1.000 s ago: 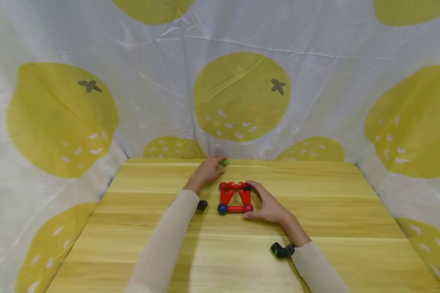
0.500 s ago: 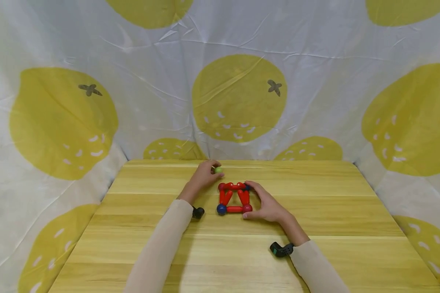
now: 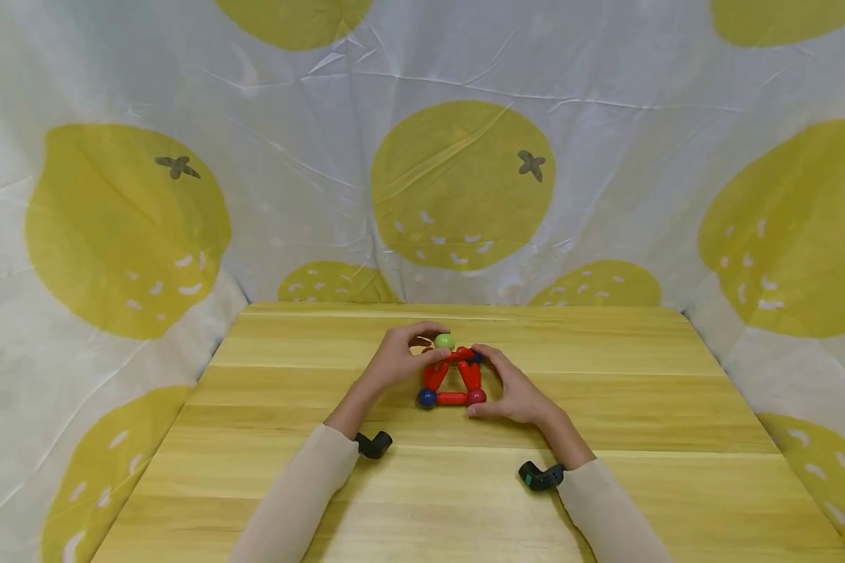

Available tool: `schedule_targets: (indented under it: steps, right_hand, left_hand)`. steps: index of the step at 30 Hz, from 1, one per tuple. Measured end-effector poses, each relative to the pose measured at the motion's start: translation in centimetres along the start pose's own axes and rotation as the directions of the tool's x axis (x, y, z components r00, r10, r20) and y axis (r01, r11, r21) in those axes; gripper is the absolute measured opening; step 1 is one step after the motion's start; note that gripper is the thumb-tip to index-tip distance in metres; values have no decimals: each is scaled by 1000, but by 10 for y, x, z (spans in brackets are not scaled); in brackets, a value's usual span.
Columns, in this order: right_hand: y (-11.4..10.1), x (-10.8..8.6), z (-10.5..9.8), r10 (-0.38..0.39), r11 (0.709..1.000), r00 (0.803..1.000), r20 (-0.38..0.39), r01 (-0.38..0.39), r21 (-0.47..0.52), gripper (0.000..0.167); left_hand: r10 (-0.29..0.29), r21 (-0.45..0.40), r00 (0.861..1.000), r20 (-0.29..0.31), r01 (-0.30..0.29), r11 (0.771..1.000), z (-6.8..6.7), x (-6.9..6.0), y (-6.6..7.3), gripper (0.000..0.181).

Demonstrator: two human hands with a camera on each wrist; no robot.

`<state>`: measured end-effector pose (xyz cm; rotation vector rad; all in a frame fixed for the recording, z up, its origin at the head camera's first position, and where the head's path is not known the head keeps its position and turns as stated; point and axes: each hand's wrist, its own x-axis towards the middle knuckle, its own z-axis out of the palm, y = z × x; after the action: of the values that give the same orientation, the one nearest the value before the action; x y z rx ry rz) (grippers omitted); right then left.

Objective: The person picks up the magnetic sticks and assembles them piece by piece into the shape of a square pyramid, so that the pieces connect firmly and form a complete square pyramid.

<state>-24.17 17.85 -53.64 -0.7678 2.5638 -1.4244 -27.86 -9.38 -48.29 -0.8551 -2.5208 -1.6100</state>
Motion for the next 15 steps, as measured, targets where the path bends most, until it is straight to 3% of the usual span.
schedule_targets:
  steps: [5, 12, 15]
  right_hand:
    - [3, 1, 0, -6, 1000, 1000, 4, 6, -16, 114]
    - [7, 3, 0, 7, 1000, 1000, 3, -7, -3, 114]
    - [7, 2, 0, -12, 999, 1000, -19, 13, 52, 93]
  left_hand:
    - [16, -13, 1000, 22, -16, 1000, 12, -2, 9, 40]
    - [41, 33, 999, 35, -42, 999, 22, -4, 6, 36]
    - [25, 26, 999, 36, -26, 999, 24, -7, 6, 34]
